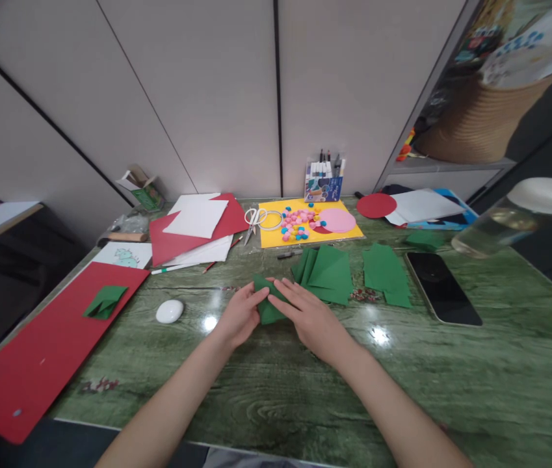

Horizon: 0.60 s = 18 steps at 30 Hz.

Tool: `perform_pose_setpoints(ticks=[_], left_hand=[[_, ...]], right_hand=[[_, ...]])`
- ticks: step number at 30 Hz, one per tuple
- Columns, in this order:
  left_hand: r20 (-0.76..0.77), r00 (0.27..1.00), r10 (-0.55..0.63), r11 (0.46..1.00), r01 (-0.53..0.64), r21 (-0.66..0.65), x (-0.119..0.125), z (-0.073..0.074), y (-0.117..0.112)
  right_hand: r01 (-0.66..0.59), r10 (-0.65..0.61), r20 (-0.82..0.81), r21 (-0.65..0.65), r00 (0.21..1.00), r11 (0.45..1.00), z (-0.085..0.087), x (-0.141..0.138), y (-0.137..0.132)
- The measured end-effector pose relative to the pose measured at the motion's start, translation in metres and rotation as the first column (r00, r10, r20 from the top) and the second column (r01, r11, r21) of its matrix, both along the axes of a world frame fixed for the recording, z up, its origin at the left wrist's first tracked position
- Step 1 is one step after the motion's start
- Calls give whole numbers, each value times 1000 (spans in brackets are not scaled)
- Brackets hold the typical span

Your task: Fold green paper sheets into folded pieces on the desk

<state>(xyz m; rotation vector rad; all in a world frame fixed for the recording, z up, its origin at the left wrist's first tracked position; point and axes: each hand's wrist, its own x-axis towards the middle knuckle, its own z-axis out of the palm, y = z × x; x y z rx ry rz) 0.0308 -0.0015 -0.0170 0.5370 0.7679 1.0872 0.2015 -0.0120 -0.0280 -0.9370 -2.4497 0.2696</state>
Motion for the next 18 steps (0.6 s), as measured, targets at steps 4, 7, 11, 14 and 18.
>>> perform_pose_setpoints(ticks=[4,7,11,14,18], left_hand=[[-120,992,-25,996,36,83,-1,3,-1],[-203,975,-89,982,120,143,0,4,-3],[-286,938,-196,961,241,134,0,8,-9],[-357,893,-273,937,331,110,-2,15,-15],[-447,857,-255,921,356,158,-3,20,-16]], right_hand=[[54,-114,-230,-250,967,967,18,2,-4],[-81,-148,-443,-456,884,886,27,6,-3],[-237,-243,-564,-644,789,727,26,9,1],[-133,-365,-489,-722,793,679,23,8,2],[-78,-407,-389,-795,826,602,20,3,0]])
